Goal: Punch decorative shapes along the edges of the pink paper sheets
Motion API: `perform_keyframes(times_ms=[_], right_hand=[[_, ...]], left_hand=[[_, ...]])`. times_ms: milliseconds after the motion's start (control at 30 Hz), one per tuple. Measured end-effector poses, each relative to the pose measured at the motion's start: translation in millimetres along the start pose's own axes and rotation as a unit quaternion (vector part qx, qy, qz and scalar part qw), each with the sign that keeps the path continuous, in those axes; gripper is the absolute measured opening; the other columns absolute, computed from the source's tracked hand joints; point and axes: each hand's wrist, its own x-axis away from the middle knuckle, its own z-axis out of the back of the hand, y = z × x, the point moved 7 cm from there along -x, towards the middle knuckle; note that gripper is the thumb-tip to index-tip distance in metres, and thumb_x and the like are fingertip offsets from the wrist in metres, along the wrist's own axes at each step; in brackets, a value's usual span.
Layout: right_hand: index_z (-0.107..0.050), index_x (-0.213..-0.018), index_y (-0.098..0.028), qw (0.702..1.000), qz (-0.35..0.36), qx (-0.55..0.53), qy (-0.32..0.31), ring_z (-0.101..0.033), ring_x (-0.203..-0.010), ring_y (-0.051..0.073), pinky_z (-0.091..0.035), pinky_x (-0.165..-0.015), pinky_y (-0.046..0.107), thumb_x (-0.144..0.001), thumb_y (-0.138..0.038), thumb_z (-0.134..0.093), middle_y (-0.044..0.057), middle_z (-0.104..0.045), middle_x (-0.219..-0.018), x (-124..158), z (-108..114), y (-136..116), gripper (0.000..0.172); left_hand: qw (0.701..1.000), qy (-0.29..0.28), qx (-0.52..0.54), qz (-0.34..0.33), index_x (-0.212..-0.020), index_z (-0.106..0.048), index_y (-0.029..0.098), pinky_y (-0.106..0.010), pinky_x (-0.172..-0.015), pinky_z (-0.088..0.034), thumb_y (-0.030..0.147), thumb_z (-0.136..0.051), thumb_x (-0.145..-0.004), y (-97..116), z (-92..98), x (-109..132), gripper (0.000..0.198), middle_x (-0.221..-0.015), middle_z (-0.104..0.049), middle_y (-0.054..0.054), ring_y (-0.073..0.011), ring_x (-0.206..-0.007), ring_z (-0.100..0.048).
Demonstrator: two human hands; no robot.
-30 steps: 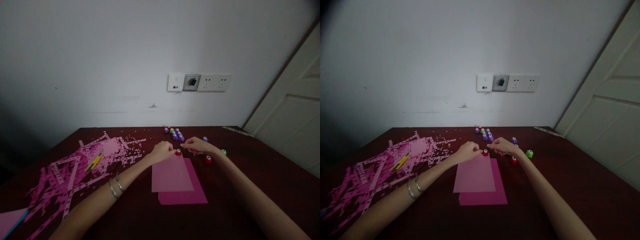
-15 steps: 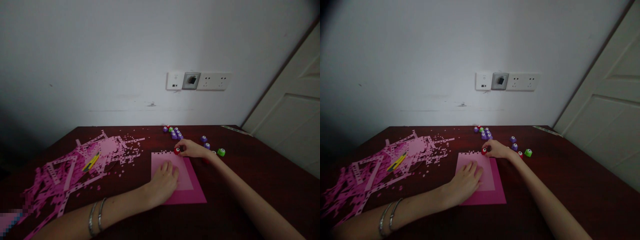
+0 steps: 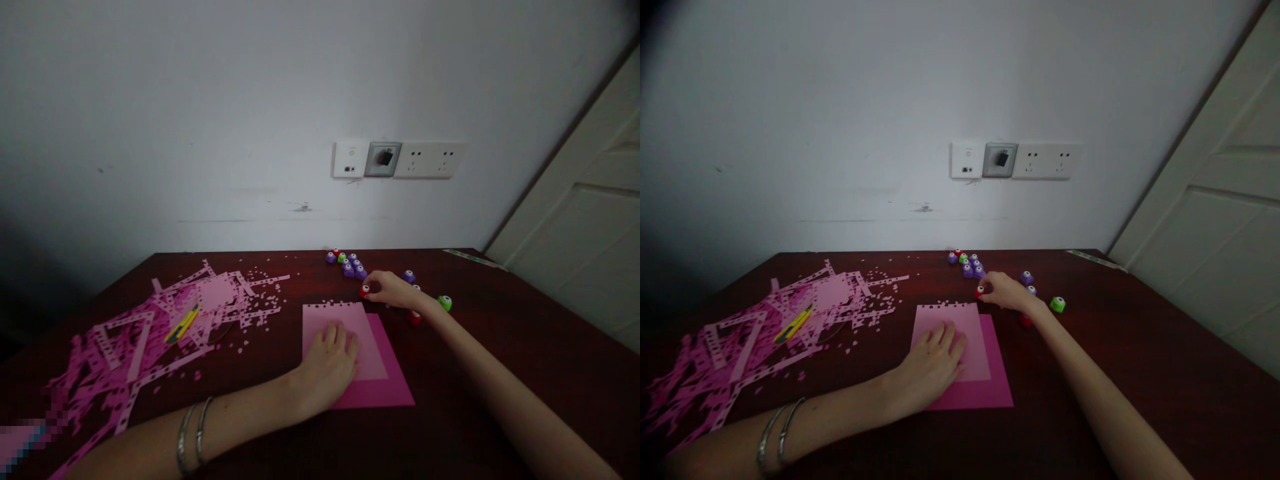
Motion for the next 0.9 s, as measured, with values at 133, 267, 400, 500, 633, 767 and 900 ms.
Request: perform_keyframes(times_ms=[133,267,400,500,633,767,900], right_hand=[[-0.065,-0.089,-0.017,0.997,-0.042,0.065,0.018,-0.059,-0.083,0.020,-0.043,-0.073,0.027,-0.071,-0.029,-0.060,0.007,-0.065,-0.091,2,10,22,0.022],[-0.065,-0.091,-0.019,0.988,-0.079,0.132,0.032,-0.059,-0.088,0.022,-0.042,-0.074,0.029,-0.072,-0.034,-0.059,0.008,-0.064,-0.095,6,18,34,0.025],[-0.064,-0.092,-0.020,0.980,-0.113,0.163,0.032,-0.059,-0.088,0.023,-0.043,-0.070,0.029,-0.072,-0.038,-0.057,0.008,-0.064,-0.098,8,20,41,0.028],[-0.064,-0.095,-0.019,0.975,-0.135,0.174,0.026,-0.060,-0.089,0.024,-0.043,-0.069,0.030,-0.073,-0.039,-0.057,0.009,-0.064,-0.098,9,19,43,0.030],[-0.061,-0.101,-0.019,0.974,-0.123,0.191,0.027,-0.059,-0.091,0.025,-0.043,-0.067,0.029,-0.072,-0.037,-0.058,0.010,-0.061,-0.104,11,25,31,0.035],[-0.059,-0.102,-0.020,0.978,-0.097,0.174,0.065,-0.059,-0.087,0.022,-0.042,-0.063,0.027,-0.075,-0.039,-0.055,0.009,-0.061,-0.103,17,44,-3,0.032],[-0.063,-0.091,-0.020,0.990,-0.058,0.116,0.060,-0.060,-0.076,0.018,-0.041,-0.061,0.025,-0.078,-0.031,-0.052,0.005,-0.066,-0.086,26,50,-40,0.020]], left_hand=[[1.000,-0.008,-0.005,0.001,-0.122,-0.043,0.009,-0.043,-0.084,-0.039,0.031,-0.035,-0.090,0,0.7,1,0.040,-0.125,-0.046,-0.023,-0.0322,-0.116,-0.043],[1.000,-0.001,-0.004,-0.007,-0.121,-0.043,0.008,-0.043,-0.085,-0.038,0.031,-0.032,-0.090,1,1.9,1,0.040,-0.124,-0.047,-0.023,-0.0320,-0.117,-0.041],[1.000,-0.006,0.000,-0.006,-0.122,-0.042,0.007,-0.044,-0.086,-0.038,0.031,-0.031,-0.091,0,4.7,1,0.040,-0.125,-0.046,-0.023,-0.0326,-0.117,-0.042],[1.000,-0.015,0.006,-0.008,-0.122,-0.042,0.007,-0.044,-0.087,-0.038,0.029,-0.031,-0.091,1,6.9,1,0.040,-0.126,-0.045,-0.024,-0.0331,-0.117,-0.041],[1.000,-0.027,0.011,-0.003,-0.122,-0.042,0.007,-0.044,-0.087,-0.039,0.030,-0.031,-0.091,1,8.4,0,0.041,-0.127,-0.045,-0.023,-0.0332,-0.117,-0.042],[0.999,-0.035,0.015,0.001,-0.123,-0.041,0.007,-0.045,-0.087,-0.039,0.031,-0.031,-0.090,1,7.2,0,0.042,-0.127,-0.044,-0.024,-0.0340,-0.118,-0.041],[0.999,-0.032,0.019,0.001,-0.124,-0.041,0.007,-0.045,-0.088,-0.039,0.032,-0.030,-0.090,1,8.1,-1,0.043,-0.127,-0.044,-0.023,-0.0336,-0.117,-0.042]])
